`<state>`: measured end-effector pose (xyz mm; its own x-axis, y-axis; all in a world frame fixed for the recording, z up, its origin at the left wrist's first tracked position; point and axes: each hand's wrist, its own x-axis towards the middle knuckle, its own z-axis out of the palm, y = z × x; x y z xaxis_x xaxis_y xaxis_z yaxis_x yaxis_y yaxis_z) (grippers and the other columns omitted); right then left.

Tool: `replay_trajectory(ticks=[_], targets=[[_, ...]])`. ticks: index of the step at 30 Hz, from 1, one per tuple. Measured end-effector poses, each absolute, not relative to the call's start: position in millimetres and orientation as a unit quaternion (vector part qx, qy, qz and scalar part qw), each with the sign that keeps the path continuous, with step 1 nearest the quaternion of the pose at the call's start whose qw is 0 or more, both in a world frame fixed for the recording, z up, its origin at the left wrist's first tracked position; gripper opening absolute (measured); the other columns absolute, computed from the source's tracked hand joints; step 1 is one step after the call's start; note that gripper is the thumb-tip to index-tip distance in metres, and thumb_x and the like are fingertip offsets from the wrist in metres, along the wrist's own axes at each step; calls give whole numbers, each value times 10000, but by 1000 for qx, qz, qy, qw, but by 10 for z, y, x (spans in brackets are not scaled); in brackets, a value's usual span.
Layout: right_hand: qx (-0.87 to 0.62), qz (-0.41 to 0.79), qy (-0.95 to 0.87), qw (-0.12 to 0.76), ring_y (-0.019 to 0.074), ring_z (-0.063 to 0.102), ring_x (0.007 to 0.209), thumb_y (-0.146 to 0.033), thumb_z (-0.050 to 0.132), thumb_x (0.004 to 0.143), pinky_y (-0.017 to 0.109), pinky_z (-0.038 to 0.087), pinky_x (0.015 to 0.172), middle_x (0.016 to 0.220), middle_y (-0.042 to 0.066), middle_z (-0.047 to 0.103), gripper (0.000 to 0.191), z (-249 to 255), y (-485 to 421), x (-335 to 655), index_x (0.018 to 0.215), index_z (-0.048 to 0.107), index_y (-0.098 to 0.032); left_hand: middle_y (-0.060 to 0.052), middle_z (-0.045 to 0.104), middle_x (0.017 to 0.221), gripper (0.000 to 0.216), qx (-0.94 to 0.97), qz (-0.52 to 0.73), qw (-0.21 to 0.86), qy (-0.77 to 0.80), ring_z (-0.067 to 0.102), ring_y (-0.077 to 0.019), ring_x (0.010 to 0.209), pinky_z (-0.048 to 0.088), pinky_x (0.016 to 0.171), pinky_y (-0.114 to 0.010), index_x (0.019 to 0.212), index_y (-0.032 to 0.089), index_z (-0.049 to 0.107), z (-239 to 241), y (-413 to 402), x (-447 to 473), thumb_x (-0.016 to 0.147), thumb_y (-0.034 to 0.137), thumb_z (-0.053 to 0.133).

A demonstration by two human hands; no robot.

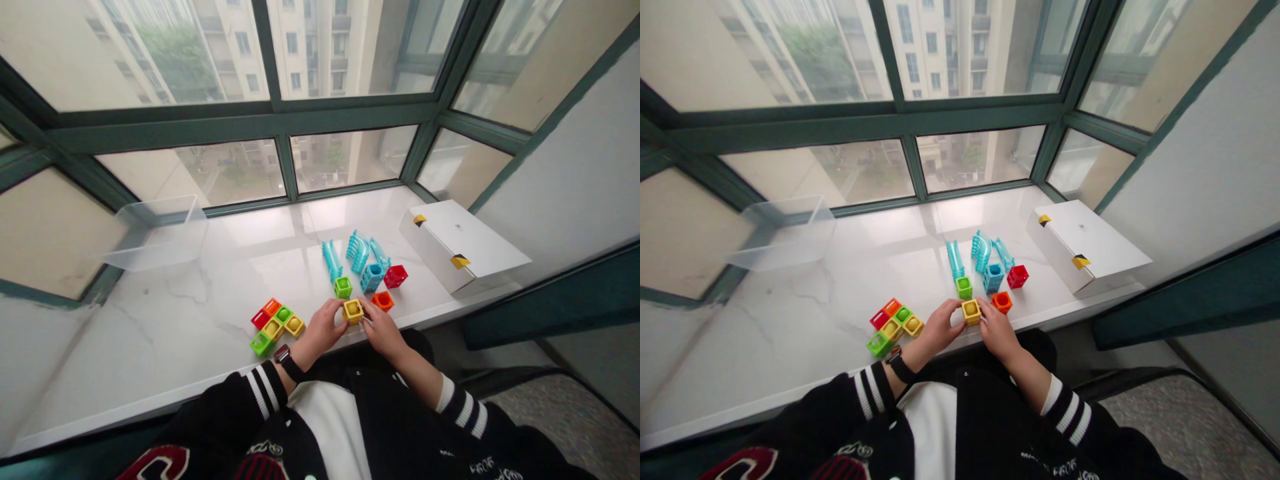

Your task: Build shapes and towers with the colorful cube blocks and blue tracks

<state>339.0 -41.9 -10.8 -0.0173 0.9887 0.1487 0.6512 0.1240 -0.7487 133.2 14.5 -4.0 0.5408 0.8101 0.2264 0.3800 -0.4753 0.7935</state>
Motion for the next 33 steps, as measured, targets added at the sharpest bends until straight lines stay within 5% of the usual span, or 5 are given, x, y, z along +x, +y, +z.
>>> replay_trajectory(ticks=[21,27,33], targets=[[-644,253,-630,352,284,700,1203,-125,549,897,499,541,1109,1388,150,680,546,-258,-425,3277,1438,573,-194,-66,695,1231,461,796,287,374,380,669,-233,1139,556,1028,-405,1278,255,647,-129,131,1375,840,118,688],[-641,230,-626,379,247,757,1010,-188,541,955,447,630,958,1288,125,721,478,12,-563,3423,1431,582,-224,-72,694,1245,450,790,289,379,387,680,-232,1143,567,1037,-422,1269,252,638,-156,122,1393,843,116,682],[-624,72,-646,434,313,631,1244,-280,567,989,540,529,1108,1294,130,677,367,219,-535,3840,1349,636,-244,-134,615,1413,746,785,277,381,402,677,-263,1187,581,1040,-480,1481,239,465,-192,106,1323,805,147,766]])
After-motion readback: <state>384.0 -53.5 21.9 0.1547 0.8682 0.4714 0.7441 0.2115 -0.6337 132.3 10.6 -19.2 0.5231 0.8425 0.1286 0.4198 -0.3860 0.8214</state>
